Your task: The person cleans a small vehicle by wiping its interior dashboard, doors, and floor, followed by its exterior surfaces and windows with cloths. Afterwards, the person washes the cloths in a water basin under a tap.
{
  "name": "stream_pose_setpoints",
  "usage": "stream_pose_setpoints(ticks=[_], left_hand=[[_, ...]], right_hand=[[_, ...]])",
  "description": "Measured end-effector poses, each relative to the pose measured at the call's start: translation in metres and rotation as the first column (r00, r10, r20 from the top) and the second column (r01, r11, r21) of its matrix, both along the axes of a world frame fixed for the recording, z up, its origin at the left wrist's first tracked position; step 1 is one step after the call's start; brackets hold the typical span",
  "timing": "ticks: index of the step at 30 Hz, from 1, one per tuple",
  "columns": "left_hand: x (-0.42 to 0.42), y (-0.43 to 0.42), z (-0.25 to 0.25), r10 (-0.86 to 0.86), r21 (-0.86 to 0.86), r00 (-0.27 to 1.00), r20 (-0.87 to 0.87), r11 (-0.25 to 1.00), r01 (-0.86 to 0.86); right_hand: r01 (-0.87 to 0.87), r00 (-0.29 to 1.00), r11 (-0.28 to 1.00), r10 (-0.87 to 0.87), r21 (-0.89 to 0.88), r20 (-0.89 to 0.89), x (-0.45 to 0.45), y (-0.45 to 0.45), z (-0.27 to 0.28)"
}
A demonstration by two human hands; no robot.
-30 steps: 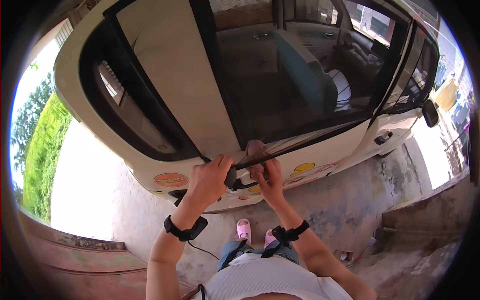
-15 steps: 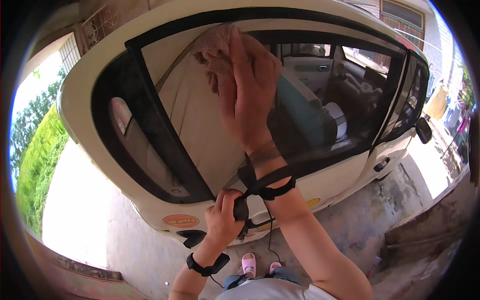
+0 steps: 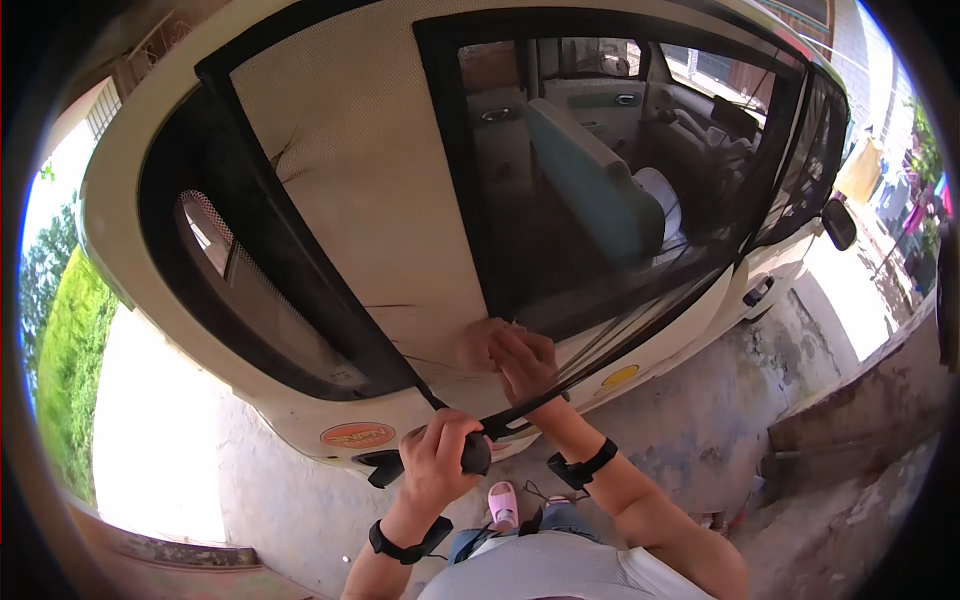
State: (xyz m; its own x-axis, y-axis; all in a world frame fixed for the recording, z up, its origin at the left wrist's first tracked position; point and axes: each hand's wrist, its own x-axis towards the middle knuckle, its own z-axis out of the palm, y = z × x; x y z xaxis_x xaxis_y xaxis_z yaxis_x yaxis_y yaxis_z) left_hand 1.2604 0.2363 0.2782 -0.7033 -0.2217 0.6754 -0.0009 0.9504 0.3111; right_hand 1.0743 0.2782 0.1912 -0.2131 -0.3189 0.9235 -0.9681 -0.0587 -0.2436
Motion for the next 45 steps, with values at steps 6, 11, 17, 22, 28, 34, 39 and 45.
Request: stream_pose_setpoints(ticks=[6, 11, 17, 22, 28, 34, 39, 45], left_hand=[[0.005, 0.005, -0.002, 0.006, 0.029, 0.999, 0.051, 1.000, -0.007], [-0.002, 0.011, -0.009, -0.015, 0.076, 0.999, 0.038, 0.997, 0.012], [0.001, 0.003, -0.006, -0.017, 0.052, 0.999, 0.050, 0.999, 0.015], [-0.003, 0.004, -0.008, -0.097, 0.105, 0.992, 0.082, 0.991, 0.088], [-0.017, -0.009, -0.013, -0.193, 0.097, 0.980, 0.041, 0.977, 0.188], [-0.023, -0.020, -0.014, -0.304, 0.096, 0.952, 0.043, 0.950, 0.298], [-0.024, -0.022, -0.012, -0.281, 0.104, 0.959, 0.039, 0.956, 0.275], [-0.030, -0.002, -0.017, 0.039, 0.147, 0.993, 0.109, 0.988, -0.055]], right_hand=[[0.137, 0.971, 0.953, -0.184, 0.272, 0.155, 0.011, 0.053, -0.051], [0.078, 0.996, 0.986, -0.069, -0.149, 0.064, -0.017, -0.003, -0.008], [0.044, 0.987, 0.997, -0.034, -0.059, 0.160, -0.134, 0.048, -0.027], [0.213, 0.378, 0.435, 0.789, -0.875, 0.485, -0.167, 0.085, 0.009], [0.366, 0.906, 0.930, -0.366, 0.038, 0.211, -0.037, 0.036, -0.033], [0.357, 0.933, 0.915, -0.339, 0.188, -0.121, -0.032, 0.048, -0.011], [0.651, 0.756, 0.723, -0.645, 0.230, -0.111, -0.157, 0.139, -0.005], [0.637, 0.530, 0.751, -0.589, 0.172, 0.610, -0.235, 0.168, -0.005]])
